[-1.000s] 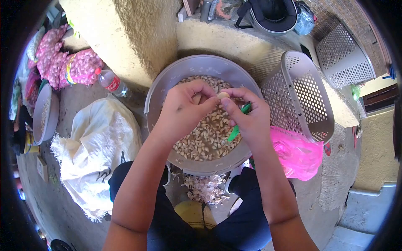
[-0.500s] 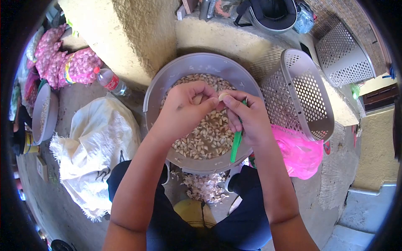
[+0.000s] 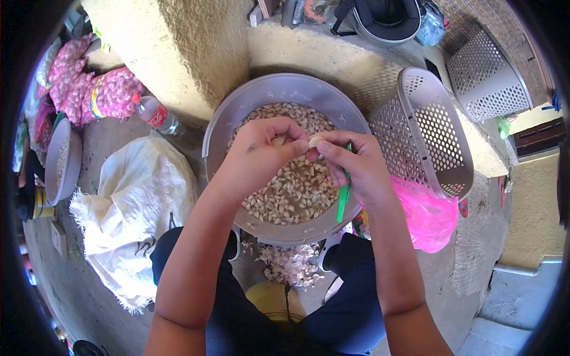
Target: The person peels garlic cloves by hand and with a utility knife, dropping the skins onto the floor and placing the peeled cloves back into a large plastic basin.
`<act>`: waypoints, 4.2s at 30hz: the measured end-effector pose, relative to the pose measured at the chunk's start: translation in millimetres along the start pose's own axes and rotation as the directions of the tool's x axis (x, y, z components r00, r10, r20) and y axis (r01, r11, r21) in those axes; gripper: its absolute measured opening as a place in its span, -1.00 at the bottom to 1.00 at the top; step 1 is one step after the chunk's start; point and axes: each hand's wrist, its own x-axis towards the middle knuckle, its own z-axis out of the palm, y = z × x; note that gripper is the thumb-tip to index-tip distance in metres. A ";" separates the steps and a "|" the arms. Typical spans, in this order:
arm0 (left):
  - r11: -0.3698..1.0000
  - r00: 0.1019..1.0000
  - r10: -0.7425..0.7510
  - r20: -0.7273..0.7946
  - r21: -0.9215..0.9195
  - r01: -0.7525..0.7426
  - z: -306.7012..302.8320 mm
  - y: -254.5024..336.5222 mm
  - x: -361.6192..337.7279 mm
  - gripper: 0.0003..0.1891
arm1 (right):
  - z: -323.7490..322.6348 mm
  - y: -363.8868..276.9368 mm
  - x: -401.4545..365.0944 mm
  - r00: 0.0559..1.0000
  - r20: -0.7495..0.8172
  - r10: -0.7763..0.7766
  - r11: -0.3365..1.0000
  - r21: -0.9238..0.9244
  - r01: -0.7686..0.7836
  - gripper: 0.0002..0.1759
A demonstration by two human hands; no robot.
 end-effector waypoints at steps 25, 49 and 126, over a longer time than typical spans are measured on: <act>0.967 0.956 -0.039 0.291 0.251 -0.037 -3.9 -0.3 -8.5 -0.86 | -5.4 -7.0 3.4 0.989 -0.133 -0.064 0.981 -0.193 0.038 -0.76; 0.867 0.974 -0.127 0.188 -0.456 0.201 6.7 9.1 -5.5 -0.78 | -6.4 -17.1 -2.1 0.985 0.065 -0.157 0.900 -0.400 0.170 -0.78; 0.934 0.989 0.124 -0.083 -0.327 -0.145 23.3 3.1 0.0 -0.79 | -6.7 -16.5 -5.8 0.979 0.150 0.137 0.879 0.437 -0.190 -0.82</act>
